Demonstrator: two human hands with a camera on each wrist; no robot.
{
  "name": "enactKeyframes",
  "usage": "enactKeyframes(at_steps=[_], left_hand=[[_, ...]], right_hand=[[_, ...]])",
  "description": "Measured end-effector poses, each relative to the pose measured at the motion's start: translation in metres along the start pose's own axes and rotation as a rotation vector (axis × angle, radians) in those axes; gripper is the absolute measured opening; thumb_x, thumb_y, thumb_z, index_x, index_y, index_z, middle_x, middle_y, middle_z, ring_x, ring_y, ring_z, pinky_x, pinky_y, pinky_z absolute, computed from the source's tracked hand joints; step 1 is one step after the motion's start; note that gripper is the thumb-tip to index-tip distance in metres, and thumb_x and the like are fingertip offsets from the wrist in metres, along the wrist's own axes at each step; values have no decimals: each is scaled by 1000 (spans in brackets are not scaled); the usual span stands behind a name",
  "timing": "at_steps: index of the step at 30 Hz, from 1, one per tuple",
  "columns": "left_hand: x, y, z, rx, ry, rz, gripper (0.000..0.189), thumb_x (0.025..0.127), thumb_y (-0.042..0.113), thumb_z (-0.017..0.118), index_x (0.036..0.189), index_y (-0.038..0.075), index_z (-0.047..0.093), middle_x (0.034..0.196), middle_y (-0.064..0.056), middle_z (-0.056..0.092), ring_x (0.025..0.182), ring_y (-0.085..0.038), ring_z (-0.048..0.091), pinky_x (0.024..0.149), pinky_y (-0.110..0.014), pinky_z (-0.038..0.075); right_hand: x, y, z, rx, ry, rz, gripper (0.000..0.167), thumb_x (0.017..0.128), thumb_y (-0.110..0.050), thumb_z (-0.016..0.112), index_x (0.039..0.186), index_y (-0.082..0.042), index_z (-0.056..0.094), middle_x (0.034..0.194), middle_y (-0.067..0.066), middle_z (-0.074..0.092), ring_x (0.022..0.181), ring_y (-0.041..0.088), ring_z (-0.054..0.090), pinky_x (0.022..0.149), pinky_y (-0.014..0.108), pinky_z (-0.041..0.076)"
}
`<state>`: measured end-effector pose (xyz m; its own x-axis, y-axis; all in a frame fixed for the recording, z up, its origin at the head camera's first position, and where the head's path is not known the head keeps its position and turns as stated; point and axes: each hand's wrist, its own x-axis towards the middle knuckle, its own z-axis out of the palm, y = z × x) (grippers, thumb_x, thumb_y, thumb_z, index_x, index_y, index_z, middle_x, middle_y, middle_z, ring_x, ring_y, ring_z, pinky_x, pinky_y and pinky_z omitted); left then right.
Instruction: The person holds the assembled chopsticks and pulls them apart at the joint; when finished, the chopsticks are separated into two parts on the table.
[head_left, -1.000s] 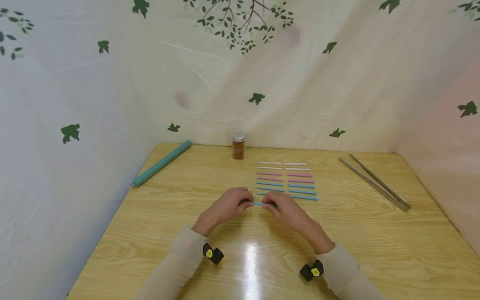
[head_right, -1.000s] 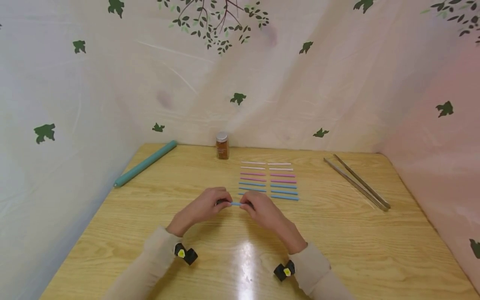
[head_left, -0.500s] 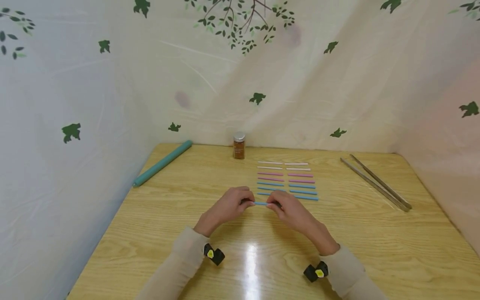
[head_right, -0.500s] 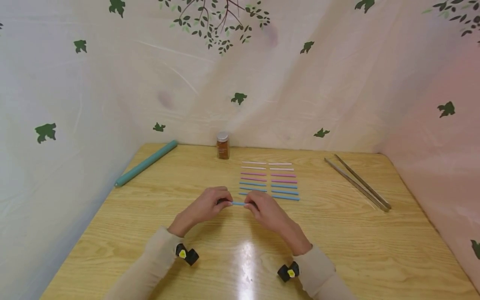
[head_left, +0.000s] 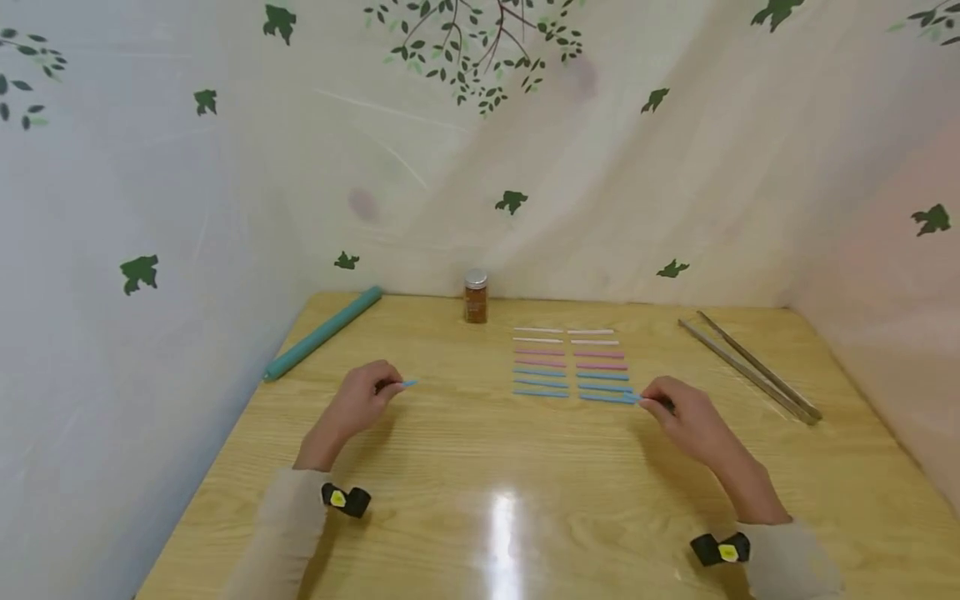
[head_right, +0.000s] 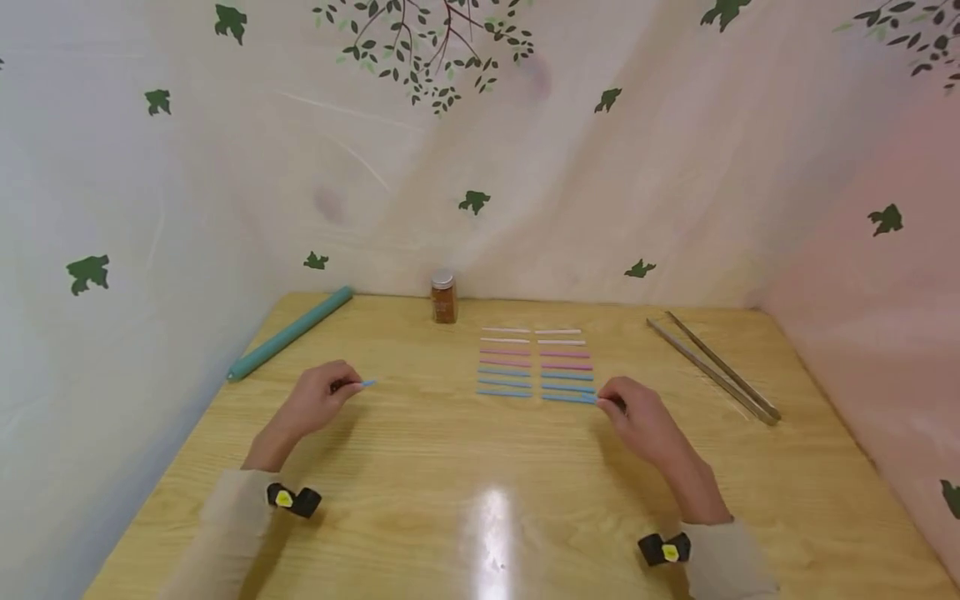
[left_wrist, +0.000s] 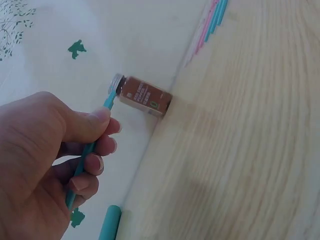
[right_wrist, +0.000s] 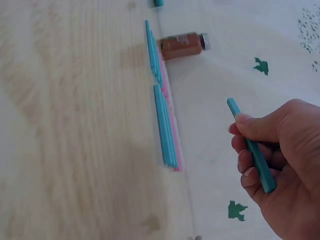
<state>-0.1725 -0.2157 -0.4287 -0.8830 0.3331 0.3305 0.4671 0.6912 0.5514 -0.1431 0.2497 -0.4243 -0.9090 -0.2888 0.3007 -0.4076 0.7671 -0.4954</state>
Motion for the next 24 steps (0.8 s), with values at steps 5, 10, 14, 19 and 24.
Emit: enactKeyframes(at_steps=[5,10,14,19,24], left_hand=[[2,2,8,-11,-69,1,11,93,13,61,90,4,68,77,-1,55,65,-10,42,58,-25,38],[10,17,38,-7,-159,-27,13,95,15,58,99,7,68,83,-1,54,70,-11,44,64,-26,40],[20,34,67,-24,-222,-11,16,96,11,56,106,7,68,89,-2,53,76,-12,47,70,-28,44],[30,59,104,-43,-263,32,17,97,9,54,109,8,67,94,-2,54,81,-12,51,75,-29,47],[39,79,132,-73,-214,46,12,96,8,55,102,8,65,96,-3,57,88,-15,55,81,-30,48]], right_hand=[[-7,13,2,2,61,21,9,92,-13,64,96,-8,69,87,2,63,69,2,49,58,24,44],[-8,18,18,45,54,65,13,90,-14,66,99,-7,72,92,3,63,75,5,52,61,23,45],[-4,18,27,69,2,68,13,90,-11,65,99,-6,72,93,4,64,80,13,56,67,27,47],[1,17,37,68,-108,20,14,91,-9,64,101,-9,73,94,1,65,86,16,59,75,30,48],[2,16,42,99,-152,10,15,90,-7,64,102,-10,72,98,2,68,90,21,62,76,30,50]])
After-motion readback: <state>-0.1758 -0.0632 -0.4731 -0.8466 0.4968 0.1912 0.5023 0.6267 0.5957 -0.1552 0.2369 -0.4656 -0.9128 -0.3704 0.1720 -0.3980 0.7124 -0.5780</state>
